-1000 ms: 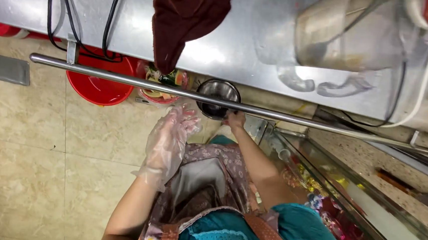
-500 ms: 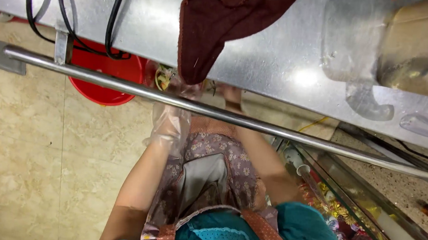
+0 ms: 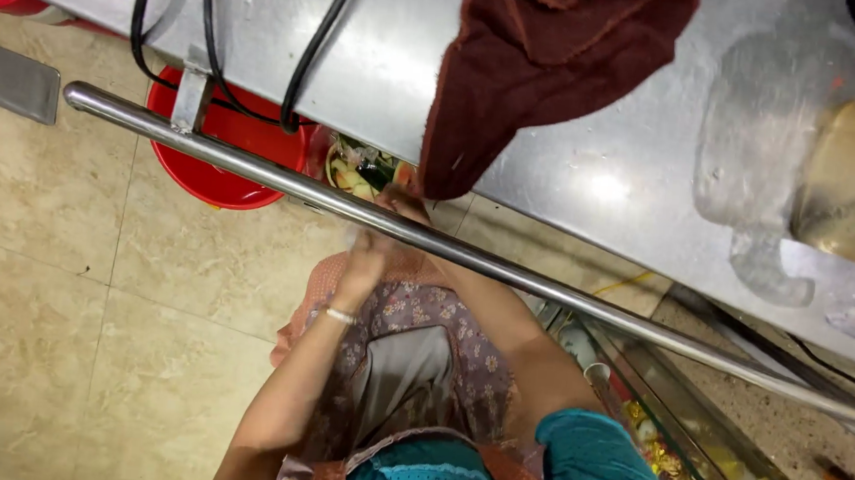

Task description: The recorder prepares a fresh watermelon juice drink by cutting a watermelon, blending it with ingredients, adding ice, and sealing the final cup.

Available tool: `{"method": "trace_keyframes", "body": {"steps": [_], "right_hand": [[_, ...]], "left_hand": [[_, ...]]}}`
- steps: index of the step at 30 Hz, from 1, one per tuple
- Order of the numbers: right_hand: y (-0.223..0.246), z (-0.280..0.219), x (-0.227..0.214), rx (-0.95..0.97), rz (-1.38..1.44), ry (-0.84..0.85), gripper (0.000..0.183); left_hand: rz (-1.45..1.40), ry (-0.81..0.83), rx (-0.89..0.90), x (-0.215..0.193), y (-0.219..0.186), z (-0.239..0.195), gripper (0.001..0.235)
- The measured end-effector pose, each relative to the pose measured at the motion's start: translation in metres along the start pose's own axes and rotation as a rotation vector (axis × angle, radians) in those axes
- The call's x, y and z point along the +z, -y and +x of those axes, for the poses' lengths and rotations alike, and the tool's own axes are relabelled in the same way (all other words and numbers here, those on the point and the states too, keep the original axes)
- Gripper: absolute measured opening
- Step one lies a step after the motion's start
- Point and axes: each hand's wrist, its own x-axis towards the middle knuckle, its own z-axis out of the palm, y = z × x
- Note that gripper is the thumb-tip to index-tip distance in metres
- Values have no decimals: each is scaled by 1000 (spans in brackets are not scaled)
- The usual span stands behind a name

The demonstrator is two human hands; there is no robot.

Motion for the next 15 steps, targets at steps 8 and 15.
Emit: {"method": "trace_keyframes", "body": {"steps": [8, 15], "right_hand": [[-169, 86, 31, -67, -127, -210, 28], [-119, 137, 63, 141, -120, 142, 31]], "left_hand": [[-498, -36, 287, -89, -53, -84, 67], [-609, -306, 316, -31, -13, -34, 42]]}}
